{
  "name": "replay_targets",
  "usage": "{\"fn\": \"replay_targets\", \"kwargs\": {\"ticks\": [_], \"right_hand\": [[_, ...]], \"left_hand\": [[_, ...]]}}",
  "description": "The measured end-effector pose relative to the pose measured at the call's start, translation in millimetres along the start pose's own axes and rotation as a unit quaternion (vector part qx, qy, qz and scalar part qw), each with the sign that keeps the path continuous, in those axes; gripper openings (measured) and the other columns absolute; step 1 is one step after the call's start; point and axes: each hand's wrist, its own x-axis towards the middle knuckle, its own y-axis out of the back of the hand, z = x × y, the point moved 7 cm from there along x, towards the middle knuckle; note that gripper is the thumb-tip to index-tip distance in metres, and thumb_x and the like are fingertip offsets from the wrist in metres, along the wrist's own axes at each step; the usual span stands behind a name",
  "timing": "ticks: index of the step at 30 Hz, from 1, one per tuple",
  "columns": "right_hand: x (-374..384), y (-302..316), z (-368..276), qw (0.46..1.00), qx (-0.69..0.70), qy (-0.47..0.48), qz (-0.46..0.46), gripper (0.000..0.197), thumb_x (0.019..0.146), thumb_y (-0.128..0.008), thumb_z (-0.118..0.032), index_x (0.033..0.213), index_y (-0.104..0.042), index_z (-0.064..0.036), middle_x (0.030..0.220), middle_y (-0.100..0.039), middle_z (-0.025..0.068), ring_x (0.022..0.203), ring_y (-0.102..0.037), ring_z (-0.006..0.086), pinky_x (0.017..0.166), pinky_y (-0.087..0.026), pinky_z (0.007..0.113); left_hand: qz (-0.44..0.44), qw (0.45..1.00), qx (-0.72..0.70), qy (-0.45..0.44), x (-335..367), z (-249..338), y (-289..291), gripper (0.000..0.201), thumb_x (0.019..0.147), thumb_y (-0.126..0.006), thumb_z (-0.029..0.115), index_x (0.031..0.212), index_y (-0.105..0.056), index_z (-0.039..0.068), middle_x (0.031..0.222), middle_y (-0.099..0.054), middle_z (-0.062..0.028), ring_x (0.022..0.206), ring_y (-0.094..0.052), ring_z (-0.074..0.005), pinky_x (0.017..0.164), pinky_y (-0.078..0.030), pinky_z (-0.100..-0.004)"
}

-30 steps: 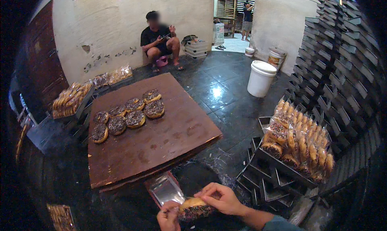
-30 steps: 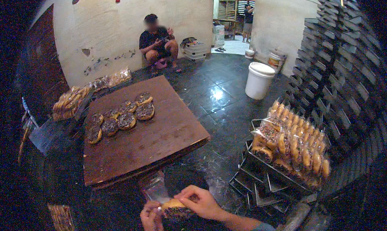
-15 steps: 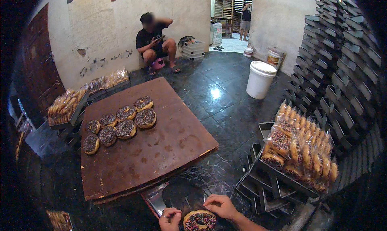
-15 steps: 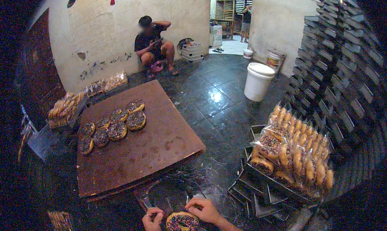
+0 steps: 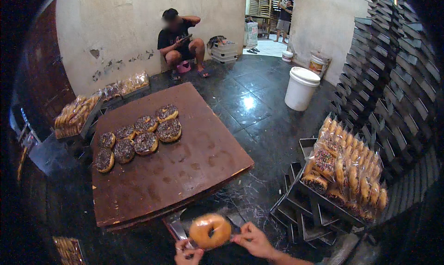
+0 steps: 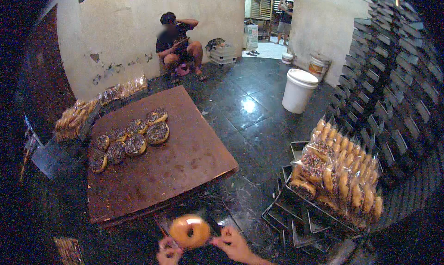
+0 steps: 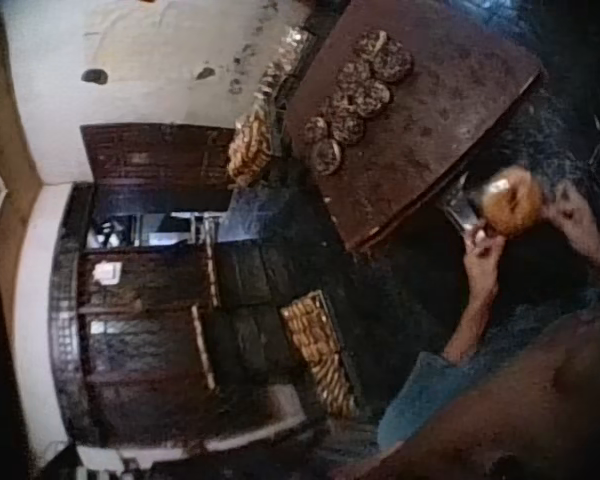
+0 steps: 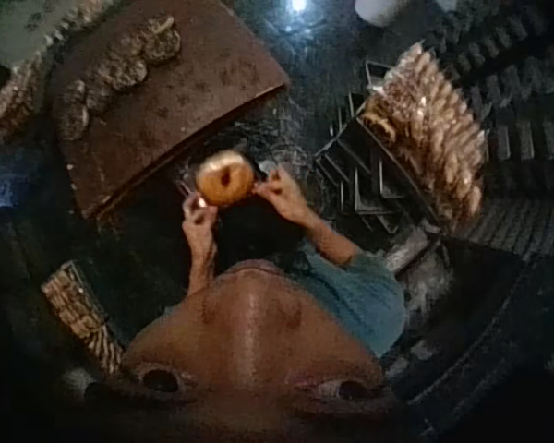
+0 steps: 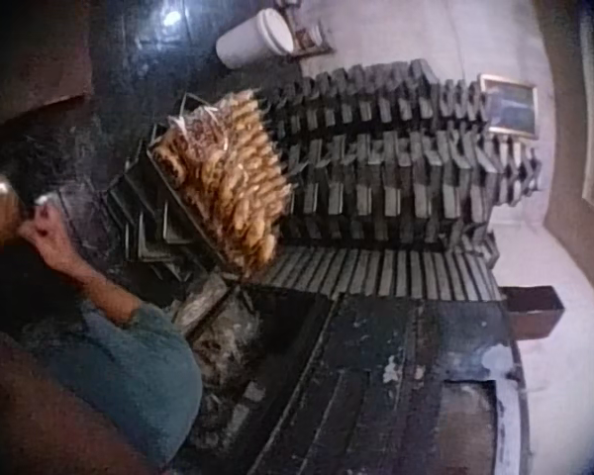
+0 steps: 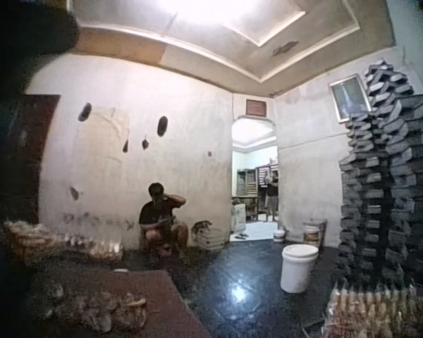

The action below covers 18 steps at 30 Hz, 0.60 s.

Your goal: The person picks donuts from a large wooden board and places them into clear plastic bags. They then arrange the packaged donuts onto a metal rack. The task is performed repeatedly throughout the clip.

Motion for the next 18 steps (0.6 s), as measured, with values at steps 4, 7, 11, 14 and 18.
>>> {"fn": "replay_targets", "kwargs": {"ticks": [4, 7, 11, 14, 18], "right_hand": [[-15, -6, -27, 0.962, -0.189, 0.105, 0.166, 0.015, 0.076, -0.068, -0.016, 0.068, -0.063, -0.0041, 0.083, -0.048, 0.0057, 0.082, -0.044, 0.0215, 0.075, -0.035, 0.034], [-8, -13, -37, 0.959, -0.199, 0.118, 0.167, 0.015, 0.076, -0.063, -0.010, 0.065, -0.058, -0.0024, 0.083, -0.051, 0.0092, 0.083, -0.045, 0.0253, 0.075, -0.035, 0.036], [-28, -25, 15, 0.988, -0.052, -0.016, 0.145, 0.014, 0.078, -0.062, -0.011, 0.070, -0.058, -0.0001, 0.087, -0.050, 0.0093, 0.088, -0.047, 0.0235, 0.082, -0.037, 0.034], [-24, -26, 43, 0.993, 0.086, -0.066, 0.041, 0.027, 0.081, -0.061, -0.017, 0.102, -0.058, -0.0008, 0.107, -0.049, 0.0096, 0.104, -0.045, 0.0215, 0.093, -0.034, 0.032], [-20, -22, 22, 0.898, 0.413, -0.072, -0.135, 0.087, 0.072, -0.066, -0.052, 0.138, -0.029, -0.0101, 0.140, -0.027, 0.0155, 0.129, -0.029, 0.0252, 0.106, -0.024, 0.037]], "left_hand": [[0.097, 0.982, 0.121, -0.112, -17, -28, 7, 0.023, 0.082, -0.067, 0.016, 0.090, -0.053, -0.001, 0.076, -0.054, 0.0000, 0.068, -0.049, -0.0098, 0.062, -0.040, -0.0209], [0.100, 0.994, 0.012, 0.048, -9, -35, 8, 0.020, 0.087, -0.061, 0.019, 0.093, -0.053, 0.001, 0.074, -0.052, 0.0007, 0.062, -0.048, -0.0100, 0.056, -0.040, -0.0206], [0.085, 0.948, -0.214, 0.220, -30, -75, -8, 0.017, 0.091, -0.054, 0.019, 0.099, -0.055, 0.004, 0.084, -0.055, -0.0022, 0.075, -0.054, -0.0116, 0.065, -0.044, -0.0243], [0.000, 0.970, -0.166, 0.179, -17, -78, -4, 0.023, 0.091, -0.053, 0.019, 0.109, -0.053, 0.006, 0.095, -0.056, -0.0043, 0.085, -0.054, -0.0125, 0.073, -0.044, -0.0250], [-0.163, 0.921, -0.257, 0.244, -25, -41, -24, 0.025, 0.091, -0.051, 0.019, 0.113, -0.049, 0.008, 0.104, -0.055, -0.0064, 0.089, -0.057, -0.0168, 0.068, -0.049, -0.0272]]}}
